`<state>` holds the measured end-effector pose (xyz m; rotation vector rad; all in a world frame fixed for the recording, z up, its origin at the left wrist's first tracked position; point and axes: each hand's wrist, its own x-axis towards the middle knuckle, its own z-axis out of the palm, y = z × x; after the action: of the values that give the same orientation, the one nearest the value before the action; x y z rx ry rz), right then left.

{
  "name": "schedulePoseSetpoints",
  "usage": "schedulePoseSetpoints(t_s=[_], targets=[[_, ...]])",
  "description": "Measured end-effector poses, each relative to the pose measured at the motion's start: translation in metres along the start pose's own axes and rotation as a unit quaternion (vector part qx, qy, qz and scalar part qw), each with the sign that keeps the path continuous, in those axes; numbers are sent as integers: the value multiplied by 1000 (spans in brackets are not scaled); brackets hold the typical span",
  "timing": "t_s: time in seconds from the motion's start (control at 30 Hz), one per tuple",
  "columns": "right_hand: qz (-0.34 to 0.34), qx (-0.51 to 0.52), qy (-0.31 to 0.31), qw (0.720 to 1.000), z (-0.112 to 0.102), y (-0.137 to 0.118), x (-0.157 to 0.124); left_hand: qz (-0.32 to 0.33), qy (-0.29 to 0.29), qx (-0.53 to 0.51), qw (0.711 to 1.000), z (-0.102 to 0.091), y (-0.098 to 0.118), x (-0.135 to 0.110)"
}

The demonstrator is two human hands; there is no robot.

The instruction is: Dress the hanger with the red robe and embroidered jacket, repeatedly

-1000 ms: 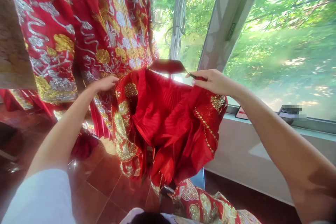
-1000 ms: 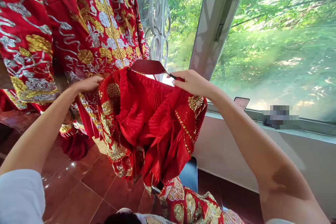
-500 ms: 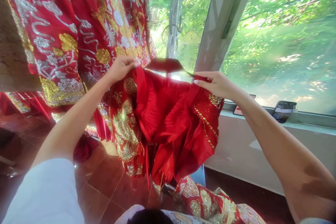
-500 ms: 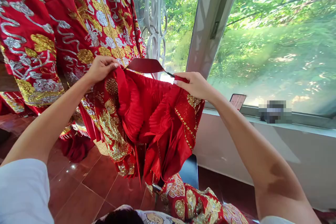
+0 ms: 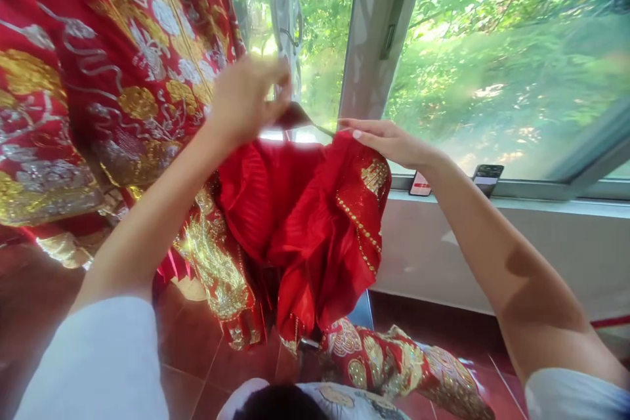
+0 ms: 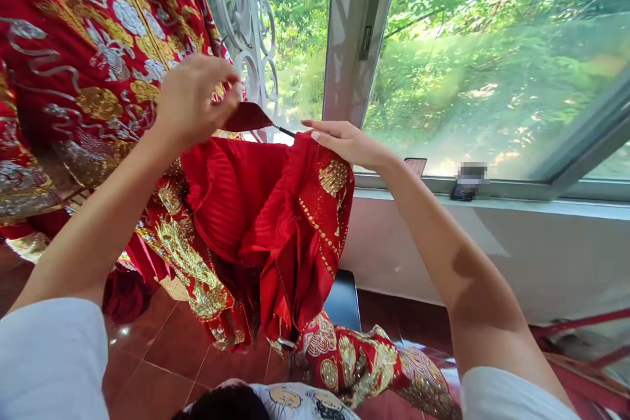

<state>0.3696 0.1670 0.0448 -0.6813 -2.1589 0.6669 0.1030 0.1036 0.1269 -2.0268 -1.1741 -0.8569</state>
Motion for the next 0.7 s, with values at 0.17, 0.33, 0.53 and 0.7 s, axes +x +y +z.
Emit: schedulePoseSetpoints(t_s=[0.17,0.33,0.53,0.7], targets=[[11,-55,84,995,17,0,3,36,-102,-95,990,54,18,13],[20,-192,186,964,15,-7,5,-27,-46,-219,974,79,10,16],[16,-233,267,935,-22,-22,28,-43,-41,-249,967,85,20,26],[-39,-229,141,962,-15,-36,36,-46,-41,-267,962,84,20,24]])
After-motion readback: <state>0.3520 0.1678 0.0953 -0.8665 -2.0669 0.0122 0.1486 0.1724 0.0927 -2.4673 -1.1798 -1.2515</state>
